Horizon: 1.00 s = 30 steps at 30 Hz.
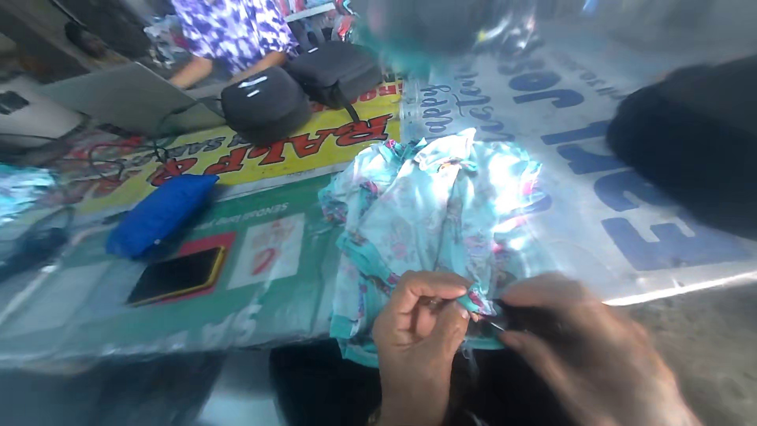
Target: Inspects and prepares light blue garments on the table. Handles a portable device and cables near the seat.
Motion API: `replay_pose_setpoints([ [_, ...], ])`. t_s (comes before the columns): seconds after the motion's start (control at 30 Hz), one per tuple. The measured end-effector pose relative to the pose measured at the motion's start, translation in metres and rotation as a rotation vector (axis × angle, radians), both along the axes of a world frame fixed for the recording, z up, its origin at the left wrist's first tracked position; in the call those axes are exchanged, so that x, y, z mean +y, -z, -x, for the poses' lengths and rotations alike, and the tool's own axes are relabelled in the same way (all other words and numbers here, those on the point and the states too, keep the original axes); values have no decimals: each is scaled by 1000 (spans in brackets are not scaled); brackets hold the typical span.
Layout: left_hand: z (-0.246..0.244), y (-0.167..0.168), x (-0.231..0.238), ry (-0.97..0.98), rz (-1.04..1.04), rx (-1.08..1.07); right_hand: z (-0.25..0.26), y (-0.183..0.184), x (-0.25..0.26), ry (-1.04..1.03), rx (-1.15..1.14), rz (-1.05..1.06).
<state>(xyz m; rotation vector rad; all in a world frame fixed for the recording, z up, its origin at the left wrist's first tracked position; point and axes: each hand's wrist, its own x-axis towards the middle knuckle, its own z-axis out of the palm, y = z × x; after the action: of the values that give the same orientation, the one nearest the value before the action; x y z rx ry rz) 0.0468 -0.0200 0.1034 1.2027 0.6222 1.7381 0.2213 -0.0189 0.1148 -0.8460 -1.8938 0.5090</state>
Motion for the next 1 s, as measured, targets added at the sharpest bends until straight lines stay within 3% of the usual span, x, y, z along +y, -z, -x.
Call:
replay_pose_setpoints([
  [0.43,-6,-4,-5,93,183,-157,2,7,9,-32,49,-128],
  [1.0,-12,0,-5,154,228,-209,4,14,10,-114,216,-26],
])
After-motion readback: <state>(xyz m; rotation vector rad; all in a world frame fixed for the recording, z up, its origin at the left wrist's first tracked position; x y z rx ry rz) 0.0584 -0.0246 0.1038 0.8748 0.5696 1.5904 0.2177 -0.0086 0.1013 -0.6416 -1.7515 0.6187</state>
